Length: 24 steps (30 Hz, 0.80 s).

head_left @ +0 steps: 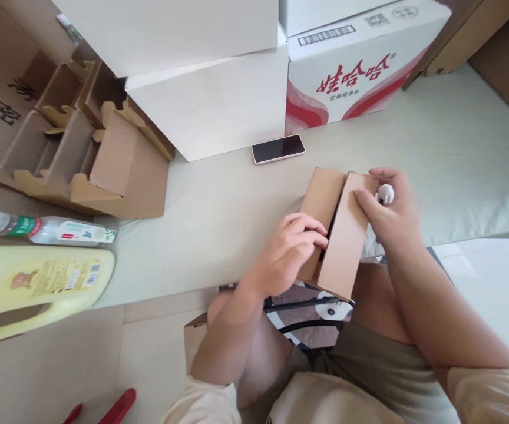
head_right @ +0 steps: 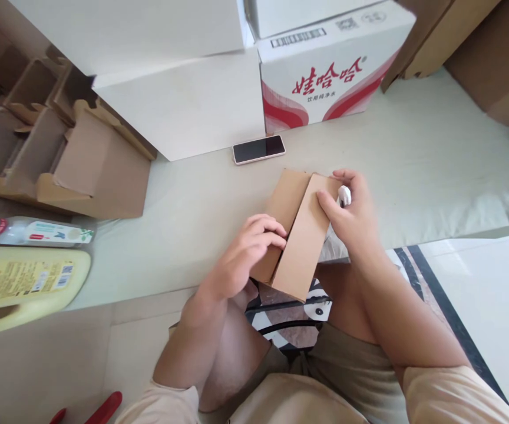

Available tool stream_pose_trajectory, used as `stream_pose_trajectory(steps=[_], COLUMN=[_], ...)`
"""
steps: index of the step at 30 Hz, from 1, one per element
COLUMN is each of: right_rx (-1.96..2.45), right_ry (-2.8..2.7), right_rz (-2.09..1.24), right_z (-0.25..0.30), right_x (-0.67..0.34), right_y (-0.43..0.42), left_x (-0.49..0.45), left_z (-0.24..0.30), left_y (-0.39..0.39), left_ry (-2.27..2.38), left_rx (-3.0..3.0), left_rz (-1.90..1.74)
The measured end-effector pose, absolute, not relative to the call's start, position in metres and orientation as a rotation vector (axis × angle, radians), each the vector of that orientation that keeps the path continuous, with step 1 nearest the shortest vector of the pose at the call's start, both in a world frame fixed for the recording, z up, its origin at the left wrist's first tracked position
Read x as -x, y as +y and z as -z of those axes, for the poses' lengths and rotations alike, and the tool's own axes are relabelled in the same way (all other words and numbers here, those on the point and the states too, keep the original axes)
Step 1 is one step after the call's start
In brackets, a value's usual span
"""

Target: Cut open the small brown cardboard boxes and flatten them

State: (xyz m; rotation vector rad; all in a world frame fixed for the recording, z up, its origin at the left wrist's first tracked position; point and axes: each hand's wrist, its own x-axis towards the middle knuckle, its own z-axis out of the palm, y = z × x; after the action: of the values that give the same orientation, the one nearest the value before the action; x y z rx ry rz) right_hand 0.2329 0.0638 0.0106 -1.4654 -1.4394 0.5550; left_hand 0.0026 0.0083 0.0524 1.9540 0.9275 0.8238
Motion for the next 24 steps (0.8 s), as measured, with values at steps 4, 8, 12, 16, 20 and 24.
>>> stream_pose_trajectory(steps=[4,8,12,16,20,24], right_rx=[1.573,1.559,1.607,1.858,1.866,1.526], right_ry=[-1.36,-1.371,-1.452,-1.74,-1.989,-1.965], right_rz=[-0.574,-0.594,-0.495,-0.47,-0.74,-0.721], right_z=[-0.014,-0.011,-0.016,-0.026,-0.022,-0.01], right_x=[-0.228,-0.224,-0.229,-0.23,-0.213,-0.198], right_y=[0.066,0.066,0.063,0.055,0.049,0.043], left_x=[-0.01,-0.014,0.01,0.063,0.09,0.072], left_z=[-0.048,-0.057,-0.058,-0.032,-0.005,0.003], left_y=[0.002,-0.002,0.012,0.033,0.039,0.039], left_ry=[1.049,1.074,1.089,1.055,1.026,1.143], left_rx=[-1.93,-2.184,-2.106,-1.735,-1.322,-0.923], left_rz=[-0.901,-0.624,-0.485,-0.555,-0.794,-0.97])
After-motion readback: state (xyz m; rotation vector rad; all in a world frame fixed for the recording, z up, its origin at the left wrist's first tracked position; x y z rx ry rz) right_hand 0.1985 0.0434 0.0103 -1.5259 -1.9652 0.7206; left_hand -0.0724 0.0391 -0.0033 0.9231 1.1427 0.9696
